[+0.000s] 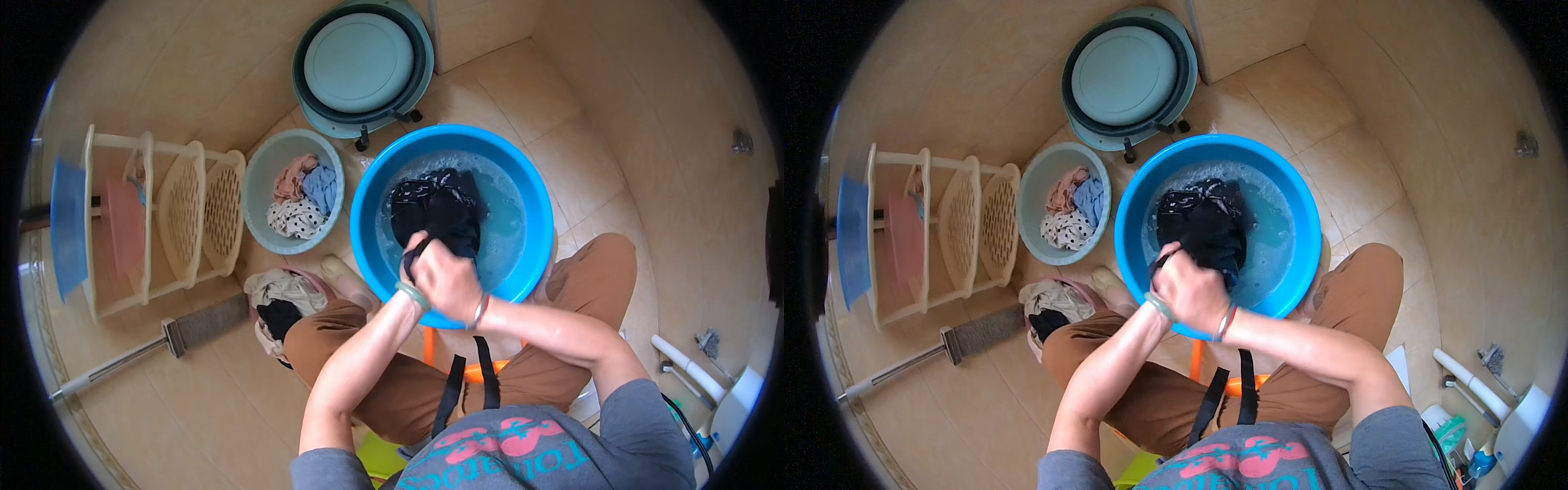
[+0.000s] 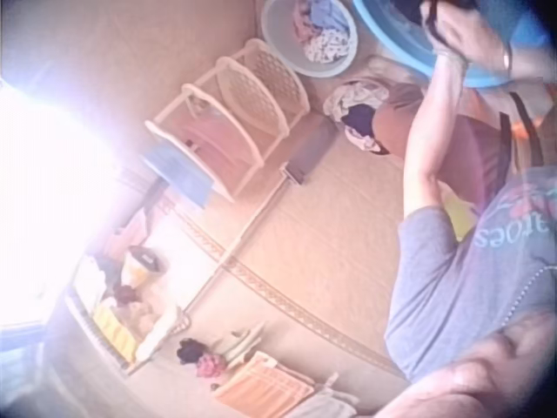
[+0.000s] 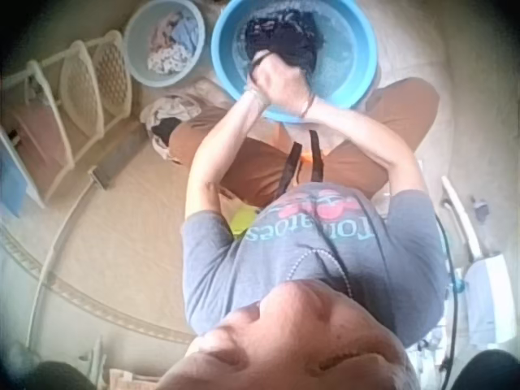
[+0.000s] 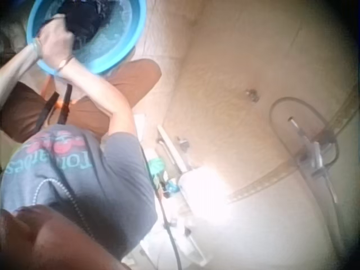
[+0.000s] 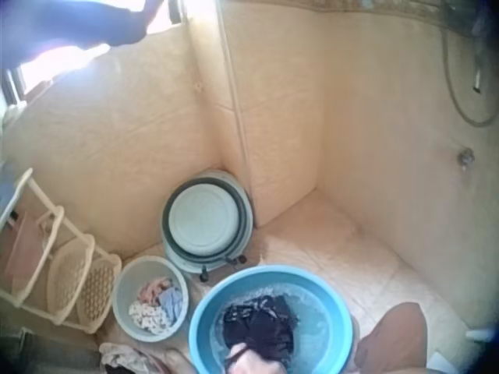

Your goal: The person sits on the floor and hand-washes clothes in a blue basin filled with soapy water. They scrub and rinse a black garment, then transfer it to a separate basin. They then wash a red and a grey garment in the same manner.

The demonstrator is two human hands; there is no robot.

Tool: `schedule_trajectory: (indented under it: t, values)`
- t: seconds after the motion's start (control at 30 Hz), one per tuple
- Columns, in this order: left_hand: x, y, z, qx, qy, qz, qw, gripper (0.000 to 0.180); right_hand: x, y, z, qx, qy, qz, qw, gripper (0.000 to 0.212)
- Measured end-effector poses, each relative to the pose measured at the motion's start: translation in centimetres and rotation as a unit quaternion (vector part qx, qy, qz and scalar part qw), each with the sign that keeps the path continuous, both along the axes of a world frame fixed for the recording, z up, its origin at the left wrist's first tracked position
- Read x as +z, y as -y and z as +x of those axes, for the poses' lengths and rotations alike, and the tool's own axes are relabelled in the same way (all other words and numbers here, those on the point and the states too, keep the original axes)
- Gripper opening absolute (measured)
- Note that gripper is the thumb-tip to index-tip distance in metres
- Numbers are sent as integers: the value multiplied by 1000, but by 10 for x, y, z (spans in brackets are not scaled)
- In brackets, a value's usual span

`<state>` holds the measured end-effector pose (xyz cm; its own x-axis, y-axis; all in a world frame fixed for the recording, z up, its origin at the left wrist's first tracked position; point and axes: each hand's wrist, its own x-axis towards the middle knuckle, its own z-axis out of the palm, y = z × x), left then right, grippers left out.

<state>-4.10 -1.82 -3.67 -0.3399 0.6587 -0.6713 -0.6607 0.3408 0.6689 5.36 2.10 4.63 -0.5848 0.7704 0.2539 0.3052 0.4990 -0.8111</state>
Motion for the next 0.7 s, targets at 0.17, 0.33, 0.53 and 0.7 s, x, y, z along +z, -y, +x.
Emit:
schedule_trajectory:
  t: [0.17, 0.33, 0.53, 0.7]
  values:
    - [3, -1, -11, 27, 240, 93, 966, 25, -22, -4, 15, 59, 23, 72, 995, 11]
    - [50, -26, 1, 27, 99, -62, 993, 28, -98, -44, 32, -156, 124, -238, 951, 23]
    - [78, -40, -16, -117, -159, 82, 977, 35, -90, -72, 82, 142, -109, -714, 676, 42]
    - [113, -22, 27, -384, -432, 160, 800, 47, -93, -84, 96, 10, -294, -777, 556, 44]
